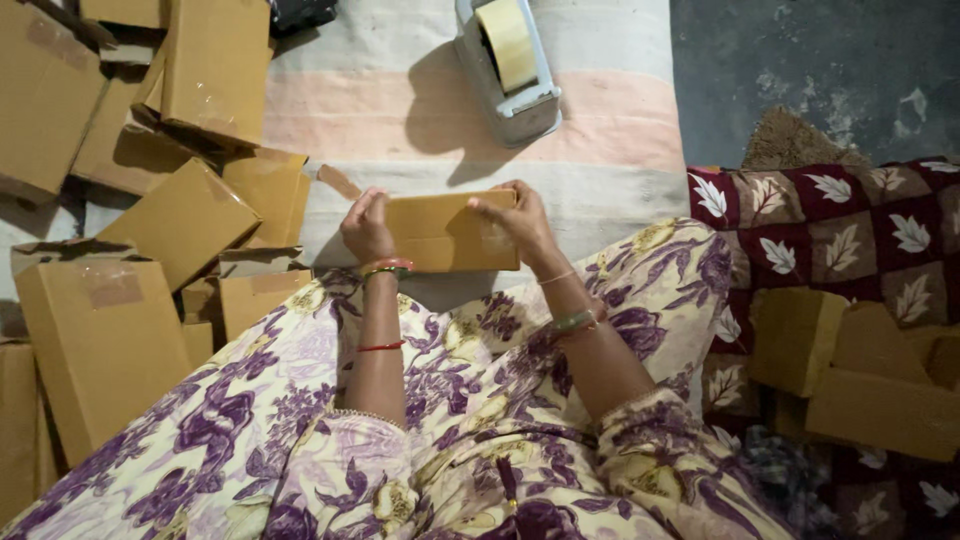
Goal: The person sits on the floor and packs small black product boxes into larger brown cardboard boxes. They place each product box inside, fold the flaps, and seal the box with clear packing tape using a tape dispenser. The process is repeated for several items.
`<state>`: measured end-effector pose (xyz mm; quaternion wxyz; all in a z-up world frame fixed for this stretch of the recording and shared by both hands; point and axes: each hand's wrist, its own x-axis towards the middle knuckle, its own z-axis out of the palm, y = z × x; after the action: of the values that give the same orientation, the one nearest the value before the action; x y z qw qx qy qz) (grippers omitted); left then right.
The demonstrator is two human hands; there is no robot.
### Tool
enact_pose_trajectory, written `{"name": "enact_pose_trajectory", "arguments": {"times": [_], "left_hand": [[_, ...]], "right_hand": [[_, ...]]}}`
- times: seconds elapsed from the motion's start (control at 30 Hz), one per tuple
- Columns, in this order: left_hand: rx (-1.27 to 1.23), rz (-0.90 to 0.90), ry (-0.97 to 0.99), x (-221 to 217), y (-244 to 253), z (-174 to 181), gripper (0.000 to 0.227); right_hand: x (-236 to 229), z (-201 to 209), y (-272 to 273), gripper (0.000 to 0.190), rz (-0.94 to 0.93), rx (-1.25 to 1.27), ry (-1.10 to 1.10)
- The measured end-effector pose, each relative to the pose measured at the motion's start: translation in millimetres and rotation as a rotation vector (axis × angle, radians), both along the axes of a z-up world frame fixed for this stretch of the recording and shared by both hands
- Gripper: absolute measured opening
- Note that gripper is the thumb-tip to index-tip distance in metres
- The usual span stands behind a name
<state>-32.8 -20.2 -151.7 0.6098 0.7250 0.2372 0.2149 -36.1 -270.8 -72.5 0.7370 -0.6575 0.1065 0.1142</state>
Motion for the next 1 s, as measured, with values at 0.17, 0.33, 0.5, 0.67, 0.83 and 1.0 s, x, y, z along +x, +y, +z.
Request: {"name": "enact_pose_trajectory", "arguments": {"times": [0.17, 0.33, 0.5, 0.67, 0.83, 1.0], "left_hand": [[-0.638, 0.004, -0.094, 22.4, 1.3, 33.4, 0.039], [-0.525, 0.223, -0.100, 24.5, 20.7, 35.2, 0.029], [-0.551, 0.442, -0.228, 24.5, 58.9, 15.7, 0.027], [-0.668, 0.600, -0.167, 10.9, 82.2, 18.6, 0.037], [-1.041, 0.623, -0.200, 27.8, 109.4, 25.3, 0.067], [-1.503, 0.692, -0.377, 49.4, 155.1, 21.8, 0.079]], "right_hand": [[4.5, 28.7, -86.4, 0.041, -0.169, 0.256, -0.368], [-13.7, 44.0, -248.2, 0.016, -0.587, 0.541, -0.501], [-93.3, 23.4, -349.9, 0.044, -0.811, 0.475, -0.470], [-172.6, -31.9, -360.2, 0.038, -0.835, -0.237, 0.269], [-172.5, -44.5, -348.7, 0.031, -0.795, -0.573, 0.371], [-121.2, 22.2, -314.9, 0.025, -0.996, -0.573, -0.085]]}}
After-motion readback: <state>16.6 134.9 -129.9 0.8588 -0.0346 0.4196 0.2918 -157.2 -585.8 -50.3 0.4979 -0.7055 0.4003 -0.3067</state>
